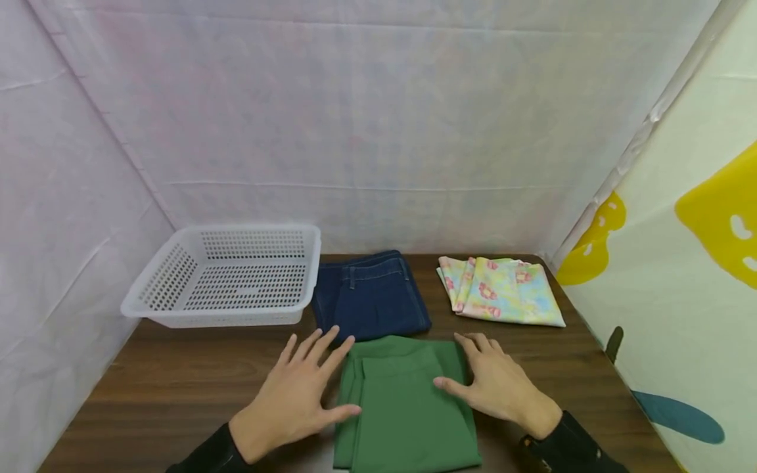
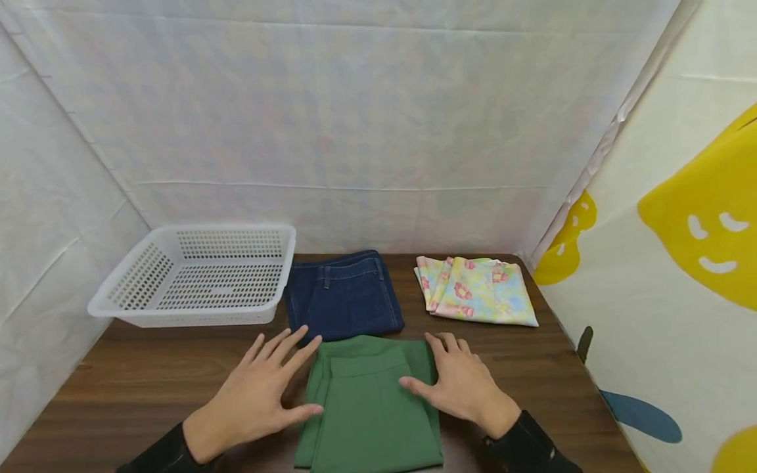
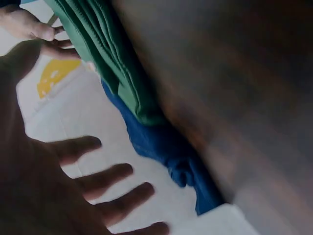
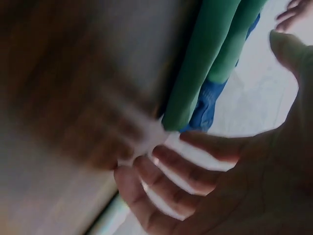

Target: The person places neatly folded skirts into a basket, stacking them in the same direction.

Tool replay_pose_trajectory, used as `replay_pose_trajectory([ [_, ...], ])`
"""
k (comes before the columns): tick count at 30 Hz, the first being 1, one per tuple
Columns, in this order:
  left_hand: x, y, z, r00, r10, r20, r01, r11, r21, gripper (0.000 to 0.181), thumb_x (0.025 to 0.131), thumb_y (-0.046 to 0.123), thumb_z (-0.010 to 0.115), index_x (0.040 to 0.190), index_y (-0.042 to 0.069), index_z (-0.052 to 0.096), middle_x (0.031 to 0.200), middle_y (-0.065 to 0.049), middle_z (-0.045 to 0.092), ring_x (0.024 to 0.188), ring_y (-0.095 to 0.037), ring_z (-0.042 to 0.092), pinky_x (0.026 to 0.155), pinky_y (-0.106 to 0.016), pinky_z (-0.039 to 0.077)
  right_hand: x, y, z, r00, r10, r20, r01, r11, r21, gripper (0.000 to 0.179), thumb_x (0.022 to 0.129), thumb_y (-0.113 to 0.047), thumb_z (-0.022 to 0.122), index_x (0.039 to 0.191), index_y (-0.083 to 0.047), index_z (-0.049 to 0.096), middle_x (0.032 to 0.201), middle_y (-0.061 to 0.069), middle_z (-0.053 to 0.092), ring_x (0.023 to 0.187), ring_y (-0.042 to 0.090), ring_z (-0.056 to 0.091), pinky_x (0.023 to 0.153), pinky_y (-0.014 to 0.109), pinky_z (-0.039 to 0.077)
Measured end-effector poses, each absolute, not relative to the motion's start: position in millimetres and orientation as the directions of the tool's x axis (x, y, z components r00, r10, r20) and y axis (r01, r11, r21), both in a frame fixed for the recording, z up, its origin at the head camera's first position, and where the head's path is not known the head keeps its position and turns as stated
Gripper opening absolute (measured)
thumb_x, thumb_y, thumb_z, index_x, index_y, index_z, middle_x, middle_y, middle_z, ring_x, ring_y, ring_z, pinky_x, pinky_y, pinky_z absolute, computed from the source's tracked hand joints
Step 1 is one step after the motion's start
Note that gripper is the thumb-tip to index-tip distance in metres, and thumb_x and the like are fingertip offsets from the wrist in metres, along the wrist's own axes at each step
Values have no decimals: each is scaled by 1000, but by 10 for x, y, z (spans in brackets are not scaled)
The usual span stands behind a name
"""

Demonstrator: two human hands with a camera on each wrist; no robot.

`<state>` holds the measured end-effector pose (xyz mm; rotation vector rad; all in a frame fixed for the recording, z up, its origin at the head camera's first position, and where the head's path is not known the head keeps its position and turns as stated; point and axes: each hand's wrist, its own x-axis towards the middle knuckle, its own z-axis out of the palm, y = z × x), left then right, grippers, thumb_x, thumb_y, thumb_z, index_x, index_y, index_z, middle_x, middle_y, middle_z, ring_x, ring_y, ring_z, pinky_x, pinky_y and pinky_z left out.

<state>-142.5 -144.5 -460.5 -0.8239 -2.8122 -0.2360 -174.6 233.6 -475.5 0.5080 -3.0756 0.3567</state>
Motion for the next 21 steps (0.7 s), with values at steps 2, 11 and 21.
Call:
replay_pose_trajectory([
  [2, -1407, -1409, -4623, -859, 479, 182, 505, 852, 138, 103, 82, 87, 49, 162, 28, 20, 160, -11, 31, 137, -39, 39, 104, -66, 34, -1714, 2287, -4757, -957, -287, 25, -284, 924, -255, 105, 81, -88, 49, 152, -11, 42, 141, 16, 48, 121, 41, 51, 83, 58, 51],
  [11, -1380, -1272, -4739, -955, 295, 31, 294, 932, 210, 113, 76, 96, 40, 139, 5, 56, 142, -16, 50, 128, -38, 47, 93, -64, 42, -1592, 2098, -4720, -979, -174, -105, -136, 945, -298, 123, 74, -93, 49, 145, 7, 43, 120, 26, 48, 103, 40, 56, 72, 48, 54],
  [21, -1383, -1100, -4760, -914, 399, 76, 406, 884, 232, 87, 78, 80, 65, 126, 8, 68, 131, -12, 54, 115, -35, 52, 82, -57, 46, -1550, 1967, -4755, -963, -206, -174, -117, 900, -419, 121, 72, -73, 76, 144, 15, 36, 126, 32, 48, 93, 35, 63, 73, 43, 56],
])
